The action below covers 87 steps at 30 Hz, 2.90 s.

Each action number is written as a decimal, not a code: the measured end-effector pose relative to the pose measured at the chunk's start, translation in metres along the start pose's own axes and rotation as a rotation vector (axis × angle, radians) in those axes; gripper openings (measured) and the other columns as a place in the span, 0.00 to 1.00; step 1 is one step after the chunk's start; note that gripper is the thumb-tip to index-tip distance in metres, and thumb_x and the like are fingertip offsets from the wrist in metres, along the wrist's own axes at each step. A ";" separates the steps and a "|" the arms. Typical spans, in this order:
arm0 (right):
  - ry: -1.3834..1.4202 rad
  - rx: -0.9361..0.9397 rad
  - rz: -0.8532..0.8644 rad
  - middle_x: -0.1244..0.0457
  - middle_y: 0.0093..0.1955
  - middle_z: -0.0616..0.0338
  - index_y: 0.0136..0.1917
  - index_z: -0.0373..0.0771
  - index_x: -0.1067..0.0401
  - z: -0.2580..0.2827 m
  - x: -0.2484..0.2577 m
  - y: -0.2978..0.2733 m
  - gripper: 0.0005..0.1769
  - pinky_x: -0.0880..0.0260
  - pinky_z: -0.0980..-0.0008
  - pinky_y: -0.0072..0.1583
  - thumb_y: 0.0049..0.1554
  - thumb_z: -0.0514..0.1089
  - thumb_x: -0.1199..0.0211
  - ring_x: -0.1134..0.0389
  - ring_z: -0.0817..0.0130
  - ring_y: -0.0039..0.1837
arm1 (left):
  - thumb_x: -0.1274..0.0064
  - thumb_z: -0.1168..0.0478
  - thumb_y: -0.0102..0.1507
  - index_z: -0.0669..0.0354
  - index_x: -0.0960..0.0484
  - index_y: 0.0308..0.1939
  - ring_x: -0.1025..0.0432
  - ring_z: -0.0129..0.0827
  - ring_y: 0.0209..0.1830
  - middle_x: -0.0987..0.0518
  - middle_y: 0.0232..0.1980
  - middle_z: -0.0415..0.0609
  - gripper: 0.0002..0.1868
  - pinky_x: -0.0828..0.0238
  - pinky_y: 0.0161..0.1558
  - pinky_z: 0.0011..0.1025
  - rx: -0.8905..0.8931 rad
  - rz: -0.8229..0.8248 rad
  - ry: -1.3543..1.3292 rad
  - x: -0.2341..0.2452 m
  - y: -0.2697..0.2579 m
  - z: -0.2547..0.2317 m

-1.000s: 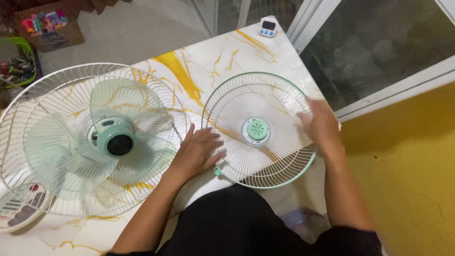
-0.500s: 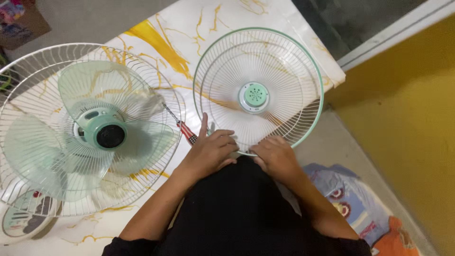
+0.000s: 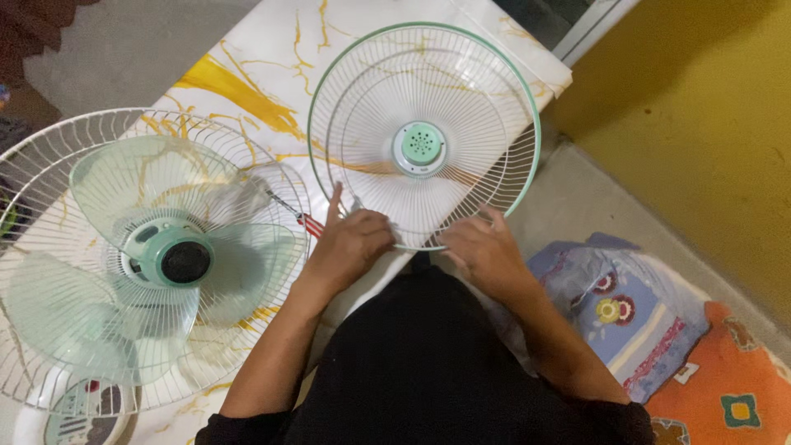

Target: The person assembles a small green table fan by attaching the front wire cage to the fan body. They repeatedly align and press the cage onto the fan while a screwdriver rests on the table.

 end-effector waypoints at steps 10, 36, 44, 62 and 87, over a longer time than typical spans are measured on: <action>0.058 -0.089 -0.040 0.29 0.52 0.62 0.53 0.41 0.21 0.003 -0.022 -0.015 0.13 0.51 0.45 0.77 0.55 0.44 0.30 0.30 0.67 0.59 | 0.39 0.60 0.60 0.47 0.13 0.41 0.25 0.33 0.61 0.17 0.45 0.37 0.06 0.68 0.75 0.75 -0.079 0.004 -0.049 -0.019 0.005 -0.018; -0.003 -0.043 -0.166 0.27 0.49 0.65 0.49 0.47 0.19 -0.052 0.003 -0.018 0.10 0.58 0.40 0.80 0.52 0.43 0.27 0.29 0.71 0.58 | 0.39 0.60 0.56 0.49 0.14 0.43 0.26 0.38 0.62 0.16 0.49 0.41 0.12 0.71 0.73 0.74 -0.006 -0.044 -0.015 -0.002 0.019 -0.020; 0.035 -0.003 -0.103 0.27 0.55 0.63 0.54 0.46 0.19 -0.055 0.003 -0.001 0.16 0.59 0.43 0.80 0.50 0.45 0.27 0.31 0.66 0.64 | 0.40 0.60 0.60 0.54 0.14 0.43 0.22 0.41 0.45 0.16 0.42 0.44 0.08 0.31 0.58 0.42 0.067 0.032 -0.142 -0.005 0.029 -0.013; 0.008 0.049 -0.088 0.29 0.58 0.61 0.49 0.46 0.19 -0.106 0.024 0.031 0.10 0.61 0.38 0.80 0.52 0.44 0.29 0.35 0.57 0.71 | 0.38 0.58 0.57 0.56 0.14 0.35 0.23 0.45 0.33 0.20 0.33 0.46 0.07 0.27 0.33 0.40 0.165 -0.023 -0.146 0.015 0.045 -0.004; 0.446 -0.492 -0.234 0.31 0.40 0.54 0.67 0.30 0.28 -0.231 0.039 0.101 0.21 0.31 0.74 0.44 0.64 0.42 0.39 0.32 0.75 0.40 | 0.51 0.62 0.68 0.81 0.31 0.64 0.28 0.65 0.54 0.25 0.55 0.77 0.25 0.28 0.54 0.51 0.786 -0.391 0.228 0.066 0.058 0.164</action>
Point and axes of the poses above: each hand's wrist, its own y-axis towards the middle knuckle, its own x-axis out of the back of the hand, z = x × y, the point moved 8 cm from there along y, towards the middle knuckle
